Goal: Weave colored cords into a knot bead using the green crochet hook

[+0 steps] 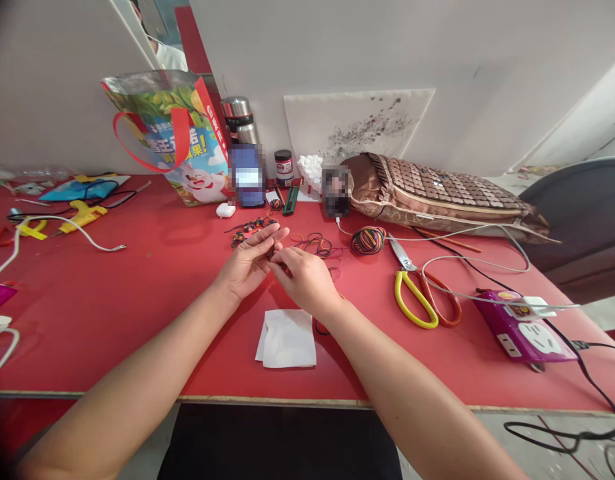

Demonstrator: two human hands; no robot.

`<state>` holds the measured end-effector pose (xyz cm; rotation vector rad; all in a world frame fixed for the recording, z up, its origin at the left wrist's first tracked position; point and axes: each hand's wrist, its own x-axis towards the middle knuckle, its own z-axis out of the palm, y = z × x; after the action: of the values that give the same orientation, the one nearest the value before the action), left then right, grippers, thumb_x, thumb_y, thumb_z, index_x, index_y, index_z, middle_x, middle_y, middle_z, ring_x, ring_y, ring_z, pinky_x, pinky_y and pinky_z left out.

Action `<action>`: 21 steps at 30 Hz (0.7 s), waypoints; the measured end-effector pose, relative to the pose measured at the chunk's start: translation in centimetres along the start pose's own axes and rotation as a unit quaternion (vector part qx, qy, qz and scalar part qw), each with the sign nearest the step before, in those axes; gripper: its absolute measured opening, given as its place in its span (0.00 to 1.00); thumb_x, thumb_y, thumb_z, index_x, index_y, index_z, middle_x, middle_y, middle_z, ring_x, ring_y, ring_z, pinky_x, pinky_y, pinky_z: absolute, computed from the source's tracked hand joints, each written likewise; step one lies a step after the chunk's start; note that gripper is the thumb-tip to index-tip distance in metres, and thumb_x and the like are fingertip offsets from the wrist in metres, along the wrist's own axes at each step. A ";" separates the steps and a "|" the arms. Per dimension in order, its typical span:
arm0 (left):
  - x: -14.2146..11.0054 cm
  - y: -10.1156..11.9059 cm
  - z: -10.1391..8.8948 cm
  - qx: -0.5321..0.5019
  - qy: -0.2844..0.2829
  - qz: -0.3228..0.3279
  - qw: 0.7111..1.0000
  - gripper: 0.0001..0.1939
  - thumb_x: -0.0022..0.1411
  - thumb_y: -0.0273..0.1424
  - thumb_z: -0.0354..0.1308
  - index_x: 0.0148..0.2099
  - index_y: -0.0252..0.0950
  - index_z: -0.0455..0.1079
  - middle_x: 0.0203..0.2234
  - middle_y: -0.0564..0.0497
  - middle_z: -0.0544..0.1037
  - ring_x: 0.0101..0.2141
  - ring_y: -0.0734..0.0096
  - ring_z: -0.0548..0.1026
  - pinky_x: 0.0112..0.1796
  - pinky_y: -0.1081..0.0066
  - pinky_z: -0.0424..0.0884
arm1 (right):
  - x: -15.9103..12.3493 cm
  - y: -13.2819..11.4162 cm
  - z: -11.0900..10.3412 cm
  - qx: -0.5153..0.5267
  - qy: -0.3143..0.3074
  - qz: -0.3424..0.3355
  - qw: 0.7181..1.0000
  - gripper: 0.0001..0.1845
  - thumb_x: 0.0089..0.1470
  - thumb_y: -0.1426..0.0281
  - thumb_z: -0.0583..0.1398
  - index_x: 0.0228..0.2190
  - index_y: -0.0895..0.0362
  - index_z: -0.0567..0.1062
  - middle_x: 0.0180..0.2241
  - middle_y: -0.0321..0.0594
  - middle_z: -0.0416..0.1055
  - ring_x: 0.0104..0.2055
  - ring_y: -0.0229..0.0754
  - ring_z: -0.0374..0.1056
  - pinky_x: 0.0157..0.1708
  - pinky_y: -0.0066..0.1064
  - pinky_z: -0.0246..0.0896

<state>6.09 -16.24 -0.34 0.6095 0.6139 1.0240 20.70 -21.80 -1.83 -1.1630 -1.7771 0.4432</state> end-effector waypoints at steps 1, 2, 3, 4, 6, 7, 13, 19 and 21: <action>0.1 0.0 0.0 -0.006 0.009 0.007 1.000 0.15 0.64 0.14 0.59 0.39 0.34 0.84 0.39 0.46 0.88 0.29 0.80 0.79 0.35 0.78 0.74 | 0.1 -0.1 -0.2 0.029 0.003 0.022 0.999 0.10 0.63 0.65 0.62 0.31 0.55 0.77 0.27 0.39 0.76 0.27 0.39 0.66 0.30 0.31 0.59; 0.1 0.1 0.0 -0.012 0.018 0.013 1.000 0.15 0.65 0.14 0.58 0.39 0.34 0.84 0.38 0.46 0.88 0.29 0.80 0.79 0.35 0.79 0.75 | 0.2 -0.2 -0.4 0.062 0.011 0.052 0.997 0.13 0.64 0.61 0.62 0.30 0.55 0.76 0.25 0.38 0.74 0.25 0.38 0.64 0.28 0.30 0.57; 0.2 0.1 0.0 -0.017 0.026 0.019 0.999 0.16 0.65 0.14 0.57 0.39 0.34 0.84 0.38 0.47 0.88 0.29 0.80 0.80 0.35 0.79 0.75 | 0.3 -0.2 -0.6 0.094 0.025 0.086 0.992 0.17 0.65 0.57 0.61 0.29 0.55 0.76 0.23 0.36 0.72 0.23 0.36 0.61 0.25 0.29 0.55; 0.2 0.1 0.0 -0.022 0.032 0.024 0.999 0.16 0.66 0.13 0.57 0.39 0.34 0.84 0.38 0.47 0.88 0.29 0.80 0.80 0.36 0.79 0.75 | 0.4 -0.2 -0.8 0.122 0.043 0.119 0.984 0.20 0.65 0.54 0.60 0.29 0.55 0.75 0.22 0.34 0.70 0.22 0.35 0.60 0.24 0.29 0.54; 0.3 0.2 0.1 -0.027 0.042 0.028 0.998 0.17 0.66 0.13 0.56 0.38 0.34 0.84 0.37 0.47 0.88 0.30 0.79 0.81 0.38 0.78 0.76 | 0.5 -0.1 -0.9 0.156 0.075 0.164 0.971 0.23 0.65 0.51 0.59 0.28 0.55 0.74 0.20 0.33 0.68 0.20 0.34 0.58 0.22 0.28 0.52; 0.3 0.2 0.1 -0.027 0.044 0.029 0.998 0.17 0.66 0.14 0.56 0.38 0.34 0.84 0.37 0.47 0.88 0.31 0.79 0.82 0.38 0.77 0.76 | 0.6 -0.1 -0.9 0.162 0.080 0.174 0.968 0.22 0.64 0.51 0.60 0.28 0.55 0.74 0.21 0.33 0.68 0.20 0.34 0.58 0.22 0.28 0.53; -0.1 -0.1 0.3 -0.005 0.019 0.038 0.999 0.13 0.64 0.15 0.61 0.39 0.34 0.85 0.36 0.47 0.88 0.33 0.75 0.83 0.41 0.75 0.76 | 0.3 -0.1 0.2 0.107 0.044 0.163 0.980 0.13 0.58 0.59 0.64 0.33 0.57 0.81 0.23 0.37 0.76 0.23 0.37 0.65 0.26 0.29 0.58; -0.3 -1.1 0.4 0.031 -0.017 0.057 0.998 0.10 0.58 0.21 0.71 0.43 0.36 0.85 0.40 0.45 0.88 0.43 0.66 0.85 0.50 0.68 0.74 | 0.3 -0.2 0.9 0.056 0.070 0.174 0.981 0.11 0.56 0.62 0.65 0.29 0.57 0.80 0.23 0.39 0.76 0.23 0.39 0.66 0.27 0.31 0.57; -0.4 -1.4 0.5 0.036 -0.028 0.058 0.997 0.11 0.57 0.22 0.71 0.44 0.36 0.85 0.41 0.45 0.88 0.47 0.63 0.85 0.52 0.66 0.74 | 0.3 -0.3 0.9 0.059 0.069 0.169 0.981 0.11 0.57 0.62 0.63 0.28 0.56 0.79 0.23 0.39 0.76 0.23 0.38 0.65 0.27 0.31 0.57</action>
<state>7.06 -17.20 -0.91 0.7414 0.5728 1.0934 19.71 -21.54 -1.95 -1.3806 -1.4176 0.6420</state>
